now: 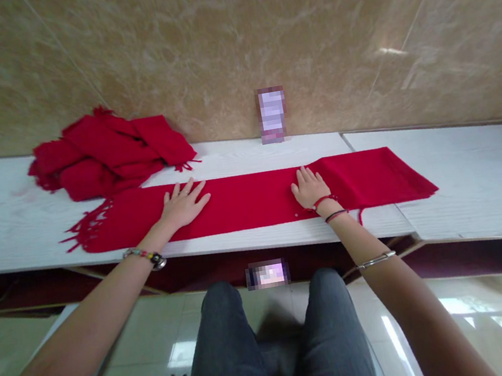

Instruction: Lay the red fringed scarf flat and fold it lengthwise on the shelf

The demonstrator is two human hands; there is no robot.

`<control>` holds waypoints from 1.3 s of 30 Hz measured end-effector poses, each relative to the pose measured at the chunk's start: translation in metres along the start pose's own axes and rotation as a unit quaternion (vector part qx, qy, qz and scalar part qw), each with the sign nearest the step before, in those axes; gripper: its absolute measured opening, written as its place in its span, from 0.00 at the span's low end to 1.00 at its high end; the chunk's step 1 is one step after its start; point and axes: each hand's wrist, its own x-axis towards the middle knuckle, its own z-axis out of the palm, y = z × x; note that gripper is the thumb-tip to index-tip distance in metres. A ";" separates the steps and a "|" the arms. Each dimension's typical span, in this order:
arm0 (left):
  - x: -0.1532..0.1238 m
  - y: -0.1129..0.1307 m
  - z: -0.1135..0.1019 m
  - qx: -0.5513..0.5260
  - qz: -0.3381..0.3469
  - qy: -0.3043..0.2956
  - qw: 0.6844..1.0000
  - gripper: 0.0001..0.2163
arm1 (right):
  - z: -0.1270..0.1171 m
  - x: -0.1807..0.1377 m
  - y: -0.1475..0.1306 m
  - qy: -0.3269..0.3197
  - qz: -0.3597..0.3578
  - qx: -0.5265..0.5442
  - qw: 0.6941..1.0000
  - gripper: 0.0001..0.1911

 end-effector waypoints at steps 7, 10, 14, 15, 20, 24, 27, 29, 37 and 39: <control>0.000 0.001 0.000 0.003 0.002 -0.003 1.000 0.29 | -0.015 0.008 -0.040 0.008 -0.109 0.031 0.994 0.30; 0.001 0.000 0.000 0.002 0.002 -0.004 1.000 0.29 | -0.011 0.015 -0.059 -0.016 -0.183 0.031 0.983 0.29; 0.001 -0.001 -0.001 0.008 -0.002 -0.005 1.000 0.28 | -0.005 0.018 -0.026 -0.037 -0.149 -0.015 0.988 0.29; 0.001 -0.001 -0.001 0.009 -0.002 -0.004 1.000 0.28 | -0.004 0.017 -0.009 -0.037 -0.131 -0.031 0.990 0.29; 0.003 -0.001 0.000 0.010 0.000 -0.002 1.000 0.28 | -0.009 0.015 0.094 -0.046 -0.049 -0.064 0.996 0.28; 0.004 -0.002 0.001 0.011 0.001 -0.004 1.000 0.28 | -0.009 0.013 0.161 -0.050 0.036 -0.051 0.997 0.28; 0.005 -0.004 0.001 0.018 0.007 -0.002 1.000 0.28 | -0.007 0.011 0.202 -0.048 0.062 -0.055 0.995 0.28; 0.005 -0.006 0.001 0.025 0.014 -0.001 1.000 0.28 | -0.007 0.010 0.224 -0.052 0.098 -0.046 0.993 0.28; 0.006 -0.010 -0.001 0.045 0.021 -0.007 0.999 0.27 | -0.019 -0.002 0.177 0.068 0.017 -0.004 0.998 0.31; 0.007 -0.011 -0.002 0.040 0.024 -0.008 0.999 0.27 | -0.016 -0.011 0.152 0.020 -0.075 0.003 0.997 0.30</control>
